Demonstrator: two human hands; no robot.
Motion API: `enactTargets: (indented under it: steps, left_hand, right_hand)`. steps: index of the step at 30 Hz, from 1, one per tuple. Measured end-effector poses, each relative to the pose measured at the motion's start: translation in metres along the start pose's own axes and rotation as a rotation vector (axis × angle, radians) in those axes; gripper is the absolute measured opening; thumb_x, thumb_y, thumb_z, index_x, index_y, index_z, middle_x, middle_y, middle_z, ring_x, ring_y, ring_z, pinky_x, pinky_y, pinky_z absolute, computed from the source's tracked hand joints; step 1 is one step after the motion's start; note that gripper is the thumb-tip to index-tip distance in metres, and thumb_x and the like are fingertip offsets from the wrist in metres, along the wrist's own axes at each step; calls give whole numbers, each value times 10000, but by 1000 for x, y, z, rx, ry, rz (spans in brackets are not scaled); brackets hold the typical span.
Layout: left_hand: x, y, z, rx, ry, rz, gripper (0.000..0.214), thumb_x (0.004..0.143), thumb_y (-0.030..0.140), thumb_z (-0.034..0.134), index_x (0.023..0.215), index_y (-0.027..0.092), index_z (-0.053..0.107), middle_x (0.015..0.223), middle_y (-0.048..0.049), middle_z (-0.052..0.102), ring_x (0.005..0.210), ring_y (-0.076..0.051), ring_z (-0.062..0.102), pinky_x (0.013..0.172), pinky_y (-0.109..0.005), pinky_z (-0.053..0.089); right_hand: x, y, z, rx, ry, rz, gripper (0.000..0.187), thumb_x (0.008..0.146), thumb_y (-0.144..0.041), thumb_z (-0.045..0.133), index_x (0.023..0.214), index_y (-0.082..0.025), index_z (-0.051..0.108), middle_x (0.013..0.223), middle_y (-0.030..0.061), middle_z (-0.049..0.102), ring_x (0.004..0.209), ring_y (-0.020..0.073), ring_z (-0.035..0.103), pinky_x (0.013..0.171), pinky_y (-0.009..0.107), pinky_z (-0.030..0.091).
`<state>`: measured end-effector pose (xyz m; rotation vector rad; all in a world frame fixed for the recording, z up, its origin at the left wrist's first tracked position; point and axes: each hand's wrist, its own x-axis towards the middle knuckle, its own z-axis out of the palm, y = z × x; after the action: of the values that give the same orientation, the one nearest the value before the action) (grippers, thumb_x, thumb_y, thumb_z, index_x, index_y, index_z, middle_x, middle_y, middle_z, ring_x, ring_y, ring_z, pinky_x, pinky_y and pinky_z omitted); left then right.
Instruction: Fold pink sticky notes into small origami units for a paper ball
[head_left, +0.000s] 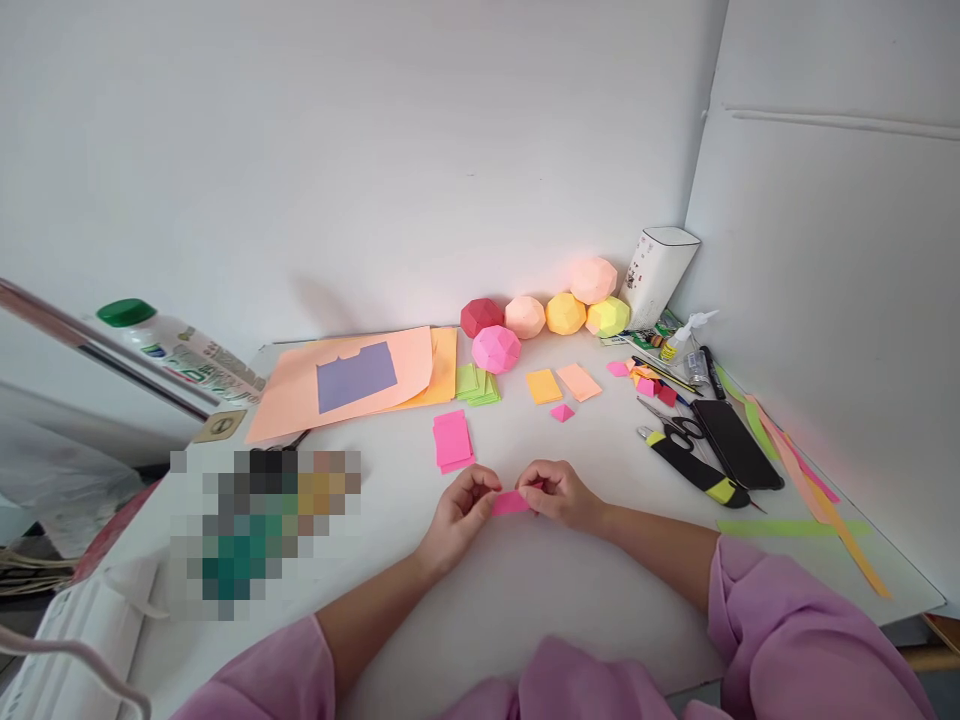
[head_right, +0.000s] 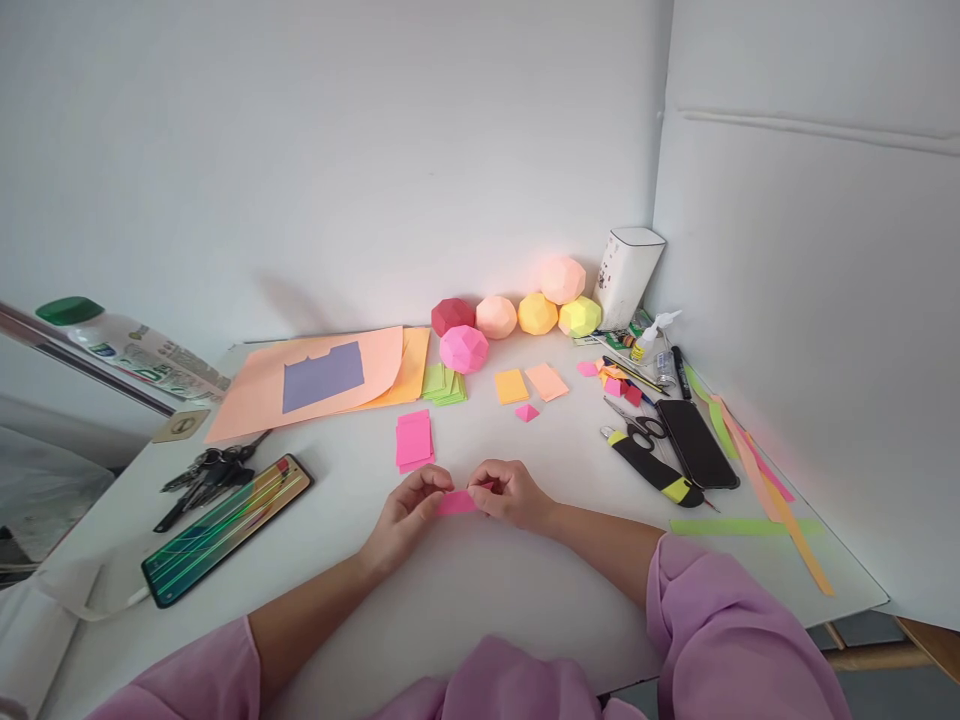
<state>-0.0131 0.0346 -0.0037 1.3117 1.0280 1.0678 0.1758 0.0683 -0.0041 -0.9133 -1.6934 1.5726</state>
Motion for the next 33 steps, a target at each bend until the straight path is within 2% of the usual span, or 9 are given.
enactTargets:
  steps: [3,5,16,24,28,33]
  left_hand:
    - [0,1,3,110,-67,-8,135,805,298,538,761,171,536,766,-17,516,677,-125,474,617,-241,400]
    - [0,1,4,155,-54,-24,150,801,288,537,710,169,528,711,-3,507,639,-117,463,593,-236,393]
    - [0,2,5,167,-26,-84,152,785,288,541,698,165,520,626,31,465,550,-91,403,515,-212,340]
    - [0,2,6,201,-11,-39,150,760,270,544,663,173,484,620,35,433,551,-91,364,522,-211,320]
    - [-1,0,3,134,36,-31,170,772,298,529,667,178,469,652,22,435,570,-98,373,533,-216,327]
    - [1,-6,-2,47,116,-42,192,794,340,519,694,179,488,670,14,469,609,-111,422,572,-222,358]
  right_hand:
    - [0,-3,2,-86,-36,-31,106,780,-226,554,709,-153,583,594,-22,497,514,83,414,469,209,346]
    - [0,-4,3,-105,-45,-36,121,782,-238,557,702,-151,586,596,-18,507,512,83,409,468,213,335]
    - [0,-3,3,-83,-37,0,116,798,-256,547,745,-156,572,601,-20,515,521,92,437,478,216,354]
    - [0,-3,4,-114,-24,-6,37,734,-170,554,700,-160,545,609,-29,506,514,79,416,470,208,331]
    - [0,0,1,3,2,41,56,722,-146,534,681,-168,501,606,-25,516,514,87,466,468,209,365]
    - [2,-1,-3,174,67,63,88,793,-217,495,730,-186,442,714,-5,573,496,80,491,443,205,376]
